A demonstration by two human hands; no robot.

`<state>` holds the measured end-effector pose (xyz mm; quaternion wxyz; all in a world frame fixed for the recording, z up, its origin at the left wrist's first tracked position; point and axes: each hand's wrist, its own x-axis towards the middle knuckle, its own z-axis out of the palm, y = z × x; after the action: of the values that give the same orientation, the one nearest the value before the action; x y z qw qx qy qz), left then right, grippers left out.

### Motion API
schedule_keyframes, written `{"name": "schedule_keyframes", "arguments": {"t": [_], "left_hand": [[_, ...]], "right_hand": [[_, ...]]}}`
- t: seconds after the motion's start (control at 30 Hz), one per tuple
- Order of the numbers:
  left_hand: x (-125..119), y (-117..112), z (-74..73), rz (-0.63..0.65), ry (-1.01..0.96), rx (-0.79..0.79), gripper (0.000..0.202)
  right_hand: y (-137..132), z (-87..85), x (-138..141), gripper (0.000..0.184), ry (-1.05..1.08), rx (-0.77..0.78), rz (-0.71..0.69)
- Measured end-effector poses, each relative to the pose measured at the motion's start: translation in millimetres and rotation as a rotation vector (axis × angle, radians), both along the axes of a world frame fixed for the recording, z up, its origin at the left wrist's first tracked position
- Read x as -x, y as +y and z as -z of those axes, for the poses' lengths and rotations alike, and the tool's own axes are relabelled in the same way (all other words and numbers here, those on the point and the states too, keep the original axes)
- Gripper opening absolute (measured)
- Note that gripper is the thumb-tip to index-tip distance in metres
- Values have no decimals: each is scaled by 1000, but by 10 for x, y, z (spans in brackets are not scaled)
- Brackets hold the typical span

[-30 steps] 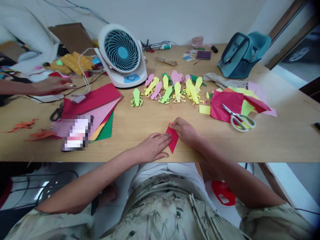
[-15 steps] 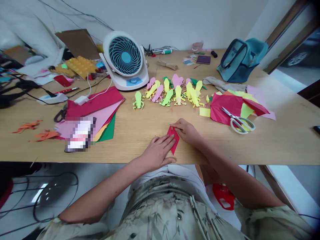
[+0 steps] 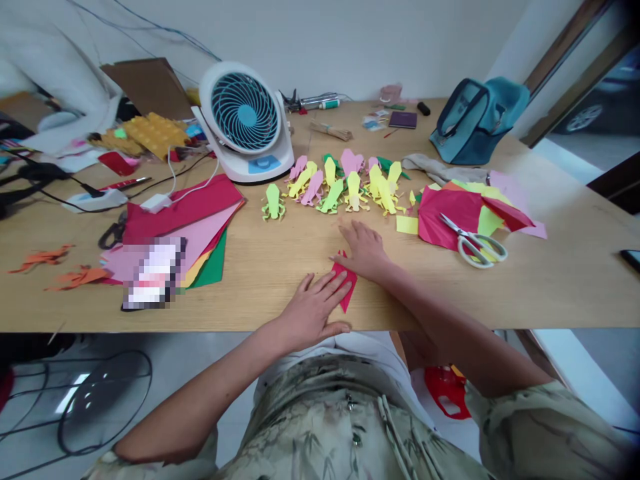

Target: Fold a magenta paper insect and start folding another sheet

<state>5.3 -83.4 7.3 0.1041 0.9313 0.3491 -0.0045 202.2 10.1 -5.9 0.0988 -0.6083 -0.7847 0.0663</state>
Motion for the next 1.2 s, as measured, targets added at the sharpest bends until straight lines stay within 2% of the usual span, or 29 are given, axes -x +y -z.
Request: {"name": "schedule_keyframes", "arguments": {"t": [0.2, 0.43, 0.57, 0.83, 1.07, 1.2], "left_hand": [[8, -7, -5, -12, -3, 54, 90], [2, -28, -24, 1, 6, 45, 92], [-8, -42, -47, -10, 16, 32, 93], [1, -42, -58, -4, 83, 48, 120], [-15, -49, -36, -18, 77, 23, 107], [-24, -44, 93, -15, 78, 9, 103]], "right_hand": [[42, -20, 2, 75, -73, -27, 36], [63, 34, 23, 73, -89, -31, 62], [64, 84, 33, 66, -66, -82, 64], [34, 64, 71, 59, -87, -110, 82], [38, 63, 68, 60, -70, -118, 78], [32, 92, 55, 59, -59, -135, 78]]}}
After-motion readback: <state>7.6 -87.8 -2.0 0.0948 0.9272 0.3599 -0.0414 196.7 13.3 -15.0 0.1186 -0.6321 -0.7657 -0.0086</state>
